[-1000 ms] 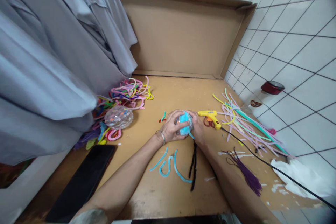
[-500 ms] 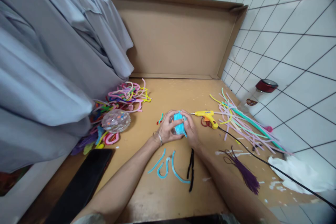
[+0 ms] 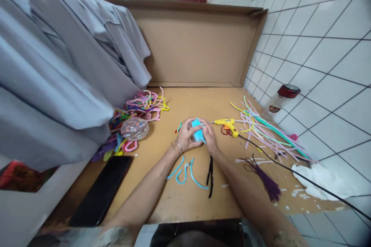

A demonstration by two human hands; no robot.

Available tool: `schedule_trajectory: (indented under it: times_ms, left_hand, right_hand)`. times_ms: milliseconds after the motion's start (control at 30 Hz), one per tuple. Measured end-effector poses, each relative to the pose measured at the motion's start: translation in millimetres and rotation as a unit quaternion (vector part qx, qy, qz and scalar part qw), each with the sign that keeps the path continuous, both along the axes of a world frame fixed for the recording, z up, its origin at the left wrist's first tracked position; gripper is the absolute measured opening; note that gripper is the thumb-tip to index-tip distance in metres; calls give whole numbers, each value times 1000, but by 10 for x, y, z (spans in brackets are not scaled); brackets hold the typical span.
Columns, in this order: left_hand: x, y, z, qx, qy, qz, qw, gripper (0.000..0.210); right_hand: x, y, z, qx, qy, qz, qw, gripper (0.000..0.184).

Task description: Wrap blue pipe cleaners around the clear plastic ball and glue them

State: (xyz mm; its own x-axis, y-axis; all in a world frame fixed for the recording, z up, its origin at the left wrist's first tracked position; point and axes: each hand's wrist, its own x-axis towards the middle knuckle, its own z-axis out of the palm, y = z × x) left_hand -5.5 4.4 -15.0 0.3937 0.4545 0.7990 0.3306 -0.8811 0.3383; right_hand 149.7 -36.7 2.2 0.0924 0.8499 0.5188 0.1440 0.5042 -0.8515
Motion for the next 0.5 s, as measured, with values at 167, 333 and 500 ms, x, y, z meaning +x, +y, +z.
schedule_trajectory:
  times_ms: [167, 333, 500]
  left_hand:
    - [0, -42, 46, -72, -23, -4, 997, 60]
    - [36, -117, 59, -80, -27, 26, 996, 62]
    - [48, -123, 41, -144, -105, 4, 984, 64]
  right_hand:
    - [-3, 33, -8, 12, 5, 5, 1000, 55]
    - [17, 104, 36, -10, 25, 16, 1000, 62]
    - [-58, 217, 70, -113, 161, 73, 978, 74]
